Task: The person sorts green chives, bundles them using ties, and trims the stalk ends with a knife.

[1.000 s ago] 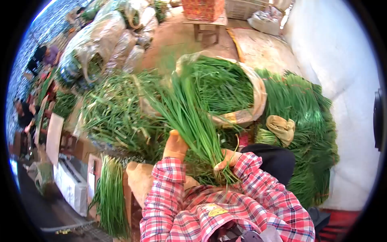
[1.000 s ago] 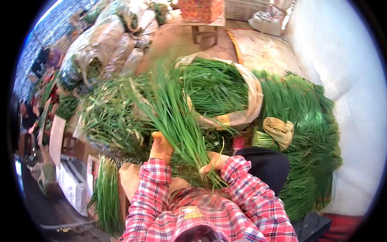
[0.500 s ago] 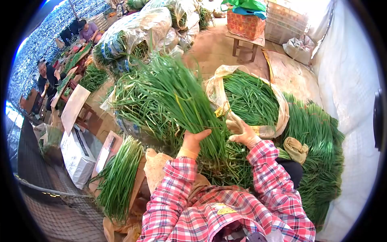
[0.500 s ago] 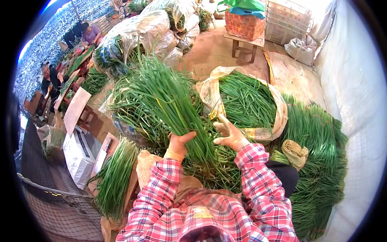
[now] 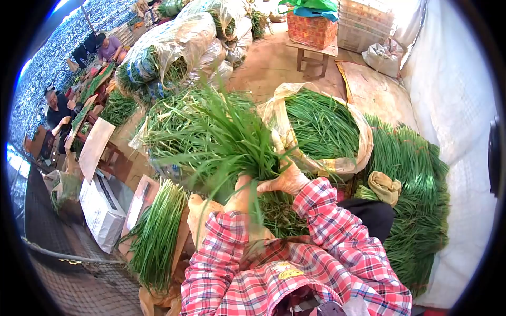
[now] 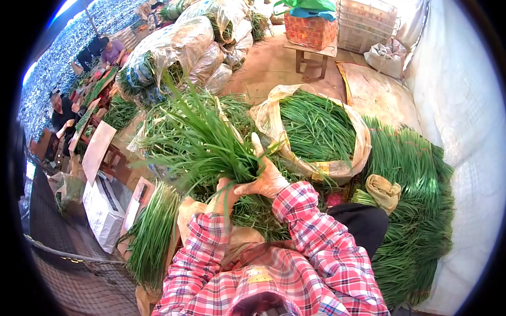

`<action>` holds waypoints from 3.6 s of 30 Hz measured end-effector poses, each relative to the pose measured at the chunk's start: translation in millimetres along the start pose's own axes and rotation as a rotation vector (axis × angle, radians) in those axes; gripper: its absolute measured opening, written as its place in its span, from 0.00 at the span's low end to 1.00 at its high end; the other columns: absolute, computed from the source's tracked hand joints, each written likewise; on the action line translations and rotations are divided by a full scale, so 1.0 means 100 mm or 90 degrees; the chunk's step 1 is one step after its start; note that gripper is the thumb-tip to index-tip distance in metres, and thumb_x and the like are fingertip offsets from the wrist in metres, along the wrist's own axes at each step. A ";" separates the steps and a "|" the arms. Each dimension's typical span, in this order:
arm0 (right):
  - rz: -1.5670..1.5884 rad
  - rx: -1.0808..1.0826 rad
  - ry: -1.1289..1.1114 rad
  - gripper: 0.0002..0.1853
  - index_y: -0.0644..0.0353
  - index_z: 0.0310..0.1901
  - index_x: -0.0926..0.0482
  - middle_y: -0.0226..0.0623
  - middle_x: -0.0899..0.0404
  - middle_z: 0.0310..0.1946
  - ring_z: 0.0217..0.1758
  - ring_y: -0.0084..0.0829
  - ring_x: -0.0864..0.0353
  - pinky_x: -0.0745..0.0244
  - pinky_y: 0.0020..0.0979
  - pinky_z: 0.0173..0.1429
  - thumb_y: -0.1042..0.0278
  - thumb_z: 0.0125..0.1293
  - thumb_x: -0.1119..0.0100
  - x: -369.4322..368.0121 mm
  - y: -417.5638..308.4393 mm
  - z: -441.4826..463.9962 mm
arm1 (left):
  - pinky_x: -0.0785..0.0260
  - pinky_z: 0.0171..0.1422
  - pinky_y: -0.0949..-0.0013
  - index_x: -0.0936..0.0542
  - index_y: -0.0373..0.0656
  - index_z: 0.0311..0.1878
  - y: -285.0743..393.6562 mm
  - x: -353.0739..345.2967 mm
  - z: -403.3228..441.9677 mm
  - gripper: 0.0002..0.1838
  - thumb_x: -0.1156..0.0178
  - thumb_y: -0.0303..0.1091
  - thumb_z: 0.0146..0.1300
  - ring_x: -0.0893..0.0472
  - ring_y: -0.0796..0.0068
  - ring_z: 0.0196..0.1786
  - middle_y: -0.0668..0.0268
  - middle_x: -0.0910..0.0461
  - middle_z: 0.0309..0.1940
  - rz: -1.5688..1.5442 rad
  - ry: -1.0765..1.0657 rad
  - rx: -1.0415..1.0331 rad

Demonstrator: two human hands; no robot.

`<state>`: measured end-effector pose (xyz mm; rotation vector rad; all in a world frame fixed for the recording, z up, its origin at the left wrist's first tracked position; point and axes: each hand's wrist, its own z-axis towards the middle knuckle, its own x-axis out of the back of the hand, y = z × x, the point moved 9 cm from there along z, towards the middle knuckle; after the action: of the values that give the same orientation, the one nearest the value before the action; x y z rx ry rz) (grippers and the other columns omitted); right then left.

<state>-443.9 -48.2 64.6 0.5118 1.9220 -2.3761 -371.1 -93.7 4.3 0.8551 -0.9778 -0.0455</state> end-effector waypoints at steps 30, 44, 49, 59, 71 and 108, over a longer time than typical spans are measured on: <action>-0.501 0.222 -0.502 0.31 0.35 0.55 0.27 0.18 0.26 0.51 0.64 0.31 0.38 0.72 0.54 0.72 0.62 0.43 0.33 -1.39 0.05 -1.61 | 0.28 0.42 0.70 0.37 0.35 0.62 0.73 -0.26 -1.29 0.35 0.49 0.55 0.63 0.24 0.64 0.37 0.60 0.24 0.38 -1.209 -0.253 0.596; 0.302 -0.174 0.117 0.64 0.45 0.68 0.79 0.49 0.67 0.71 0.67 0.52 0.43 0.31 0.50 0.58 0.43 0.49 0.32 0.82 0.72 -0.57 | 0.31 0.53 0.68 0.30 0.38 0.57 0.18 0.83 -1.52 0.34 0.34 0.24 0.41 0.23 0.71 0.46 0.64 0.23 0.46 -0.502 -0.330 0.460; -0.190 -0.139 -0.179 0.35 0.47 0.58 0.47 0.44 0.39 0.56 0.50 0.38 0.33 0.24 0.36 0.43 0.60 0.53 0.37 -0.22 1.14 -0.24 | 0.29 0.40 0.71 0.26 0.37 0.49 0.20 1.09 -1.69 0.25 0.34 0.26 0.43 0.23 0.75 0.36 0.66 0.21 0.36 -0.363 -0.385 0.534; 0.463 -0.194 0.631 0.10 0.58 0.39 0.26 0.23 0.33 0.17 0.11 0.16 0.42 0.41 0.20 0.14 0.62 0.67 0.54 1.91 1.17 -0.75 | 0.30 0.44 0.68 0.25 0.35 0.46 0.06 1.52 -1.88 0.22 0.36 0.27 0.44 0.22 0.70 0.38 0.61 0.21 0.36 -0.175 -0.326 0.399; -0.609 -0.286 -0.163 0.30 0.57 0.51 0.24 0.48 0.22 0.46 0.54 0.40 0.26 0.44 0.40 0.67 0.42 0.53 0.42 -0.29 1.17 -0.27 | 0.29 0.44 0.60 0.27 0.42 0.50 0.06 1.23 -1.79 0.17 0.44 0.29 0.55 0.23 0.50 0.44 0.52 0.23 0.42 0.135 -0.407 0.141; -0.853 0.160 -0.273 0.17 0.34 0.49 0.26 0.28 0.21 0.45 0.52 0.29 0.24 0.41 0.44 0.64 0.61 0.57 0.42 -0.74 0.86 -0.39 | 0.33 0.39 0.73 0.31 0.36 0.56 0.00 1.38 -2.22 0.31 0.36 0.27 0.44 0.26 0.77 0.38 0.65 0.24 0.40 -0.330 -0.446 0.558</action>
<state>-345.0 -43.5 -2.5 -1.6696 1.9694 -2.8711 -125.8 -12.0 42.2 1.9750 -1.4239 -0.4041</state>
